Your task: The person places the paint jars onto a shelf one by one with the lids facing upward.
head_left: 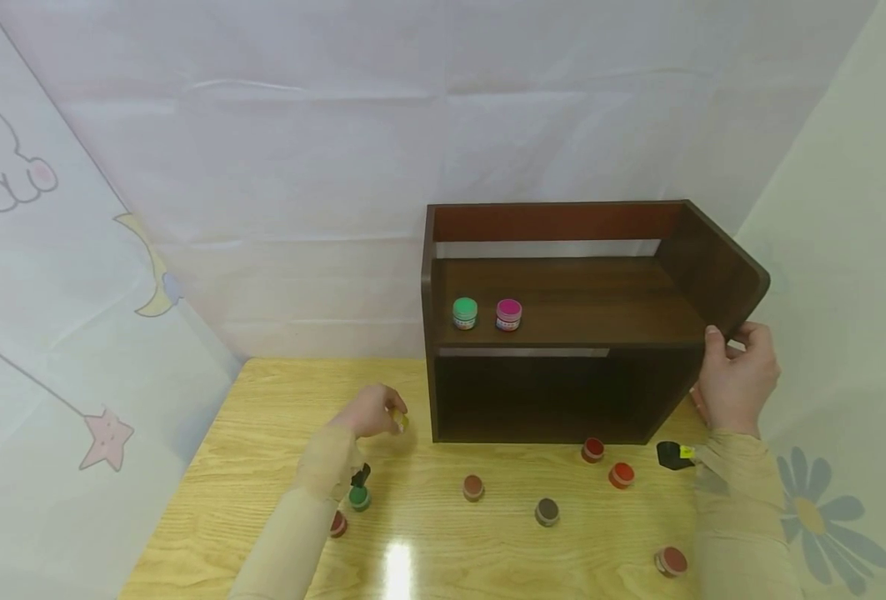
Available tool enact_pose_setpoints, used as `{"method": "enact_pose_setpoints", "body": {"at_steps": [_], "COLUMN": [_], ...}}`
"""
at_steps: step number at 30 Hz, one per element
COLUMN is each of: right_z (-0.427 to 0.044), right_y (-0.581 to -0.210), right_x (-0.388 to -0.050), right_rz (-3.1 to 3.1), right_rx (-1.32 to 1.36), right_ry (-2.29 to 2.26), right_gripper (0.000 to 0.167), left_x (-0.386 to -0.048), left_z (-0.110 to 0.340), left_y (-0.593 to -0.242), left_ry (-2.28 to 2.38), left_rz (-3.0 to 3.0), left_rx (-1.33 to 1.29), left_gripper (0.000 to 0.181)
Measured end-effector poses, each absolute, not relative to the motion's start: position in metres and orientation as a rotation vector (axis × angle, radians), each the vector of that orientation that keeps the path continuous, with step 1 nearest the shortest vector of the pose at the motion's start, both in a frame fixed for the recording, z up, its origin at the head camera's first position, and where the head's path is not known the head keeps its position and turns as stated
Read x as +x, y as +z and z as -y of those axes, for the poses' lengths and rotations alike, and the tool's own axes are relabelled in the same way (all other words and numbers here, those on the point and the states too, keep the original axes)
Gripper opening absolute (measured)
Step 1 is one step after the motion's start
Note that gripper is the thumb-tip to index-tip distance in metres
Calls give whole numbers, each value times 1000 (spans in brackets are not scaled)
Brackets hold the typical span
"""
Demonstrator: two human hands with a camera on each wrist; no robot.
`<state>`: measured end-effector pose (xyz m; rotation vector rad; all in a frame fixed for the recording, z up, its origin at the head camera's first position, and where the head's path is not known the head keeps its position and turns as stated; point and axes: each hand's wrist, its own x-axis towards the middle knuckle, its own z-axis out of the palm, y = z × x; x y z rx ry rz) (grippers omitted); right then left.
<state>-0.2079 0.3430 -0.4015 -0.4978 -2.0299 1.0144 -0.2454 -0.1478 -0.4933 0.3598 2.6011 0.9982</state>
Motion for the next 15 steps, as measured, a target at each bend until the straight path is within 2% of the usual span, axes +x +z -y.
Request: {"method": "enact_pose_setpoints", "body": {"at_steps": [15], "right_z": [-345], "right_y": [-404], "right_x": [-210], "right_rz": [2041], "right_rx": [-508], "right_ry": [1022], "right_gripper": [37], "left_x": [-241], "left_z": [142], "left_y": [-478], "left_ry": [890], "left_rz": [-2640], "left_rx": [495], "left_gripper": [29]}}
